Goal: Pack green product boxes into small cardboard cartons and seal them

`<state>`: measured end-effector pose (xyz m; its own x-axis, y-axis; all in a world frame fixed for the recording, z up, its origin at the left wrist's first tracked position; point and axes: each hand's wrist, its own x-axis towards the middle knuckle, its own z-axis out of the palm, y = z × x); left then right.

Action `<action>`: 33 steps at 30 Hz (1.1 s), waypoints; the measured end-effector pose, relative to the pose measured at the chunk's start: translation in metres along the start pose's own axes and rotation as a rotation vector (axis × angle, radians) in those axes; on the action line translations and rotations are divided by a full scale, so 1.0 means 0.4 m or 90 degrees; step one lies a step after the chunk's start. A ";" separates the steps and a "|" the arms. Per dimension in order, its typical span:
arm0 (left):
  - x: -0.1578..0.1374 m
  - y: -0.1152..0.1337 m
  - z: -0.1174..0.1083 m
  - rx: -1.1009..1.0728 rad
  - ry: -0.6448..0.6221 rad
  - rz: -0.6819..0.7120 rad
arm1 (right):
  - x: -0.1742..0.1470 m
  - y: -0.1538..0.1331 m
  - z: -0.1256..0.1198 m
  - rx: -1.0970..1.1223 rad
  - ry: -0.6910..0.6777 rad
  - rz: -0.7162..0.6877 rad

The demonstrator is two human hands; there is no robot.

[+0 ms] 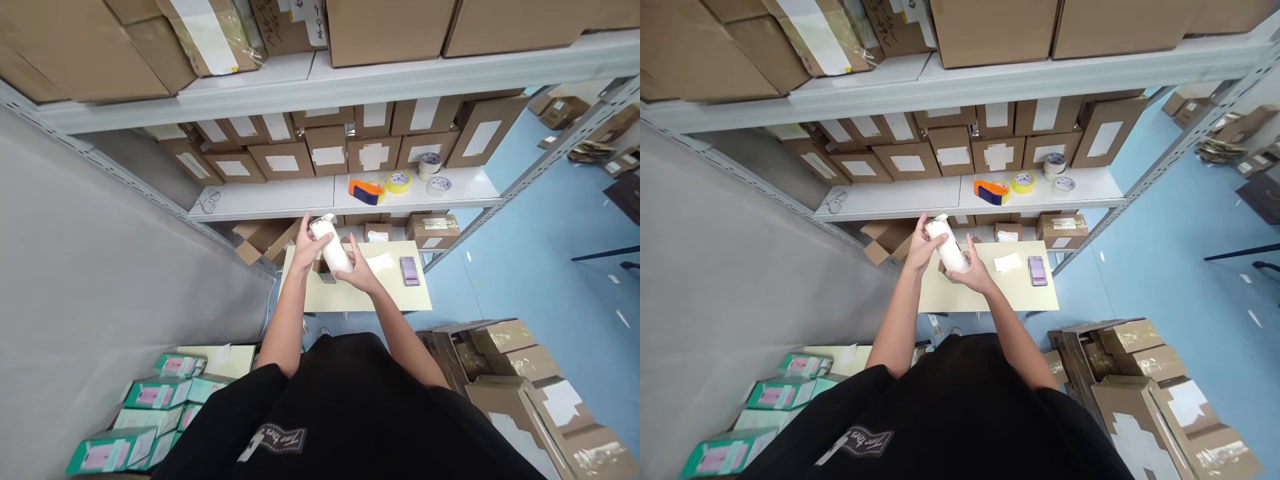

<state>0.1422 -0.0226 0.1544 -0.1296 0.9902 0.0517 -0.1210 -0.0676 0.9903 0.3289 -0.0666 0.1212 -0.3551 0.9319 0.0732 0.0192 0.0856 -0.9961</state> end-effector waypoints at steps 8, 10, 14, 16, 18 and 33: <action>0.020 -0.051 -0.031 -0.049 -0.025 -0.029 | 0.036 0.016 0.025 0.027 0.042 0.036; 0.026 -0.052 -0.052 -0.061 -0.069 -0.034 | 0.055 0.021 0.041 0.068 0.019 0.034; 0.032 -0.043 -0.100 -0.093 -0.138 -0.034 | 0.096 0.034 0.084 0.086 0.041 0.033; 0.040 -0.029 -0.128 -0.071 -0.110 -0.002 | 0.113 0.042 0.106 0.078 0.063 0.042; 0.053 -0.008 -0.154 -0.033 -0.042 0.046 | 0.127 0.051 0.124 0.070 0.076 0.059; 0.184 -0.076 -0.320 0.078 -0.092 -0.026 | 0.209 0.161 0.250 0.059 0.071 0.098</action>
<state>0.0104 0.0368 0.1117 0.0173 0.9996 0.0209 -0.0013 -0.0209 0.9998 0.2071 -0.0183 0.0582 -0.2483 0.9654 -0.0798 -0.0231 -0.0883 -0.9958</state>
